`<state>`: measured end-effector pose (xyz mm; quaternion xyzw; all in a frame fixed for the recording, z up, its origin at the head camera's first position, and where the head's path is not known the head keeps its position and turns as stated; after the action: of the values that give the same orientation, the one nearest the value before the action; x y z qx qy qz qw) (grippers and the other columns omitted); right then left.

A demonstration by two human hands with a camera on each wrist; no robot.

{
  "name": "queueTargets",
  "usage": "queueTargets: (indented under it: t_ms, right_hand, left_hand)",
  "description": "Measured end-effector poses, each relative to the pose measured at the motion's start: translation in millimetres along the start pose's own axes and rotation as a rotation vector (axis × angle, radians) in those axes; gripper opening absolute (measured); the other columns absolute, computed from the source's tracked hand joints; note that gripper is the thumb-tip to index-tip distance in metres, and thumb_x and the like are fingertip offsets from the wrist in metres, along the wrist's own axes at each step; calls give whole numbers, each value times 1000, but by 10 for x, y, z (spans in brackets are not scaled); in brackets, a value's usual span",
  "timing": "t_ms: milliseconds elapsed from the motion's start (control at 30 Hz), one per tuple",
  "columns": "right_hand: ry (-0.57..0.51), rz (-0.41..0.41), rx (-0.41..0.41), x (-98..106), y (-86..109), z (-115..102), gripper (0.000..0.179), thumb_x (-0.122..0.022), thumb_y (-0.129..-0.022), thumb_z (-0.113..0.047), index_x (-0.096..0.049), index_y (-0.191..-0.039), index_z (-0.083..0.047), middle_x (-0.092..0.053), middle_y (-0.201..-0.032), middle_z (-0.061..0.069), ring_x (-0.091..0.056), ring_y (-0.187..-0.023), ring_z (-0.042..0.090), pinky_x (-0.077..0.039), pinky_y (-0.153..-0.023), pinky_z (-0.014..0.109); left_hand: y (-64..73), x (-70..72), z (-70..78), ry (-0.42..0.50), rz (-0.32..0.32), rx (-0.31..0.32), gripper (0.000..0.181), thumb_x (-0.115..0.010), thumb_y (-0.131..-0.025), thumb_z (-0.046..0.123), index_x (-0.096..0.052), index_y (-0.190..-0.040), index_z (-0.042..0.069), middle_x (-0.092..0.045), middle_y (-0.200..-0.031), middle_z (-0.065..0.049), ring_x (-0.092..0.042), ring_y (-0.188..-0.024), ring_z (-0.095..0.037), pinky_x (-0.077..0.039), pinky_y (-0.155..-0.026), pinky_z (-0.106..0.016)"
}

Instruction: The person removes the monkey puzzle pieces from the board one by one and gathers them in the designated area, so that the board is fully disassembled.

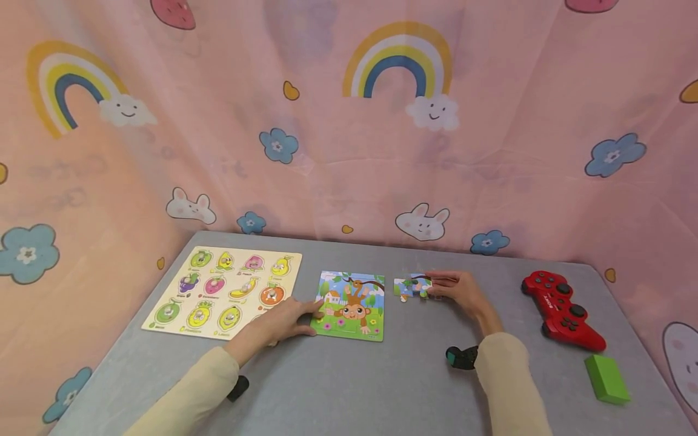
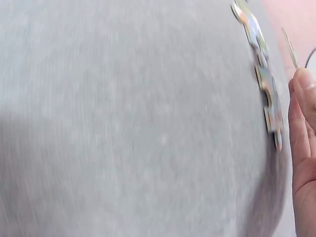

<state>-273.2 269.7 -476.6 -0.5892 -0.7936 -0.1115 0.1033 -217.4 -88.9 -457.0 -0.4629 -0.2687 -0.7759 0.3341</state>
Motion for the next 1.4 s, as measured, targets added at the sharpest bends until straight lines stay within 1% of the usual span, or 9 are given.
queueTargets:
  t_ms: [167, 400, 500, 633, 767, 967, 1167, 1333, 1400]
  right_hand:
    - [38, 27, -4, 123, 57, 33, 54, -72, -86, -9, -51, -130, 12, -53, -132, 23, -59, -100, -8, -50, -82, 14]
    - [1, 55, -39, 319, 170, 160, 54, -73, -86, -14, -53, -131, 8, -64, -112, -18, -57, -99, -12, -48, -81, 10]
    - [-31, 61, -20, 398, 230, 200, 44, -71, -87, -10, -59, -128, 3, -64, -105, -24, -58, -98, -11, -49, -79, 10]
    - [-67, 46, 8, 492, 306, 216, 38, -69, -88, -5, -62, -125, 3, -64, -106, -22, -60, -97, -10, -50, -78, 12]
    - [-73, 42, -20, 576, 352, 239, 42, -68, -88, -4, -57, -127, 8, -65, -106, -22, -60, -97, -8, -51, -78, 13]
    - [7, 48, -60, 649, 365, 273, 51, -70, -87, -8, -51, -129, 14, -64, -106, -23, -61, -96, -9, -49, -79, 10]
    - [81, 59, -76, 655, 359, 317, 57, -73, -85, -15, -51, -130, 12, -64, -109, -20, -58, -97, -12, -47, -80, 8]
    - [134, 74, -82, 663, 359, 323, 58, -74, -85, -18, -52, -130, 11, -66, -113, -14, -53, -97, -16, -47, -79, 7]
    - [181, 83, -92, 664, 350, 315, 58, -75, -84, -22, -54, -129, 9, -66, -117, -6, -52, -97, -18, -45, -79, 6]
  left_hand:
    - [5, 11, 0, 3, -5, 7, 61, -71, -87, 26, -50, -138, 2, -68, -118, 3, -56, -118, -23, -47, -96, -37]
    - [-6, -8, -4, -2, 14, -23, 58, -72, -86, 25, -52, -136, 2, -69, -116, 2, -59, -114, -20, -49, -93, -34]
    - [-5, -21, -5, -2, 22, -35, 58, -72, -86, 25, -53, -136, 2, -69, -115, 2, -59, -114, -19, -49, -92, -33]
    - [-3, -28, -6, 4, 27, -35, 59, -72, -85, 24, -52, -136, 1, -69, -115, 1, -59, -115, -19, -49, -92, -33]
    - [-4, -22, -7, -1, 27, -32, 59, -72, -85, 25, -52, -136, 1, -69, -115, 2, -59, -116, -19, -49, -92, -33]
    - [1, -2, -15, -8, 23, -26, 59, -71, -86, 26, -52, -136, 2, -69, -116, 2, -58, -116, -19, -49, -92, -33]
    - [10, 7, -17, 1, 24, -31, 59, -72, -85, 25, -52, -136, 2, -69, -115, 1, -59, -115, -19, -49, -92, -33]
    - [4, -9, -14, 4, 17, -32, 59, -71, -86, 26, -52, -136, 2, -69, -116, 2, -59, -115, -18, -49, -92, -32]
    - [0, -7, -17, -2, 19, -28, 59, -72, -86, 26, -52, -136, 3, -69, -116, 3, -59, -114, -19, -49, -91, -32]
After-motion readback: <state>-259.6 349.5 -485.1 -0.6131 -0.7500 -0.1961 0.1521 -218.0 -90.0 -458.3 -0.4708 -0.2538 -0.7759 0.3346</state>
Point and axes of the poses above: each hand's wrist, its own y-axis away from the middle knuckle, its own x-axis out of the back of the hand, z = x × y, the point moved 5 cm from there along -y, towards the middle knuckle
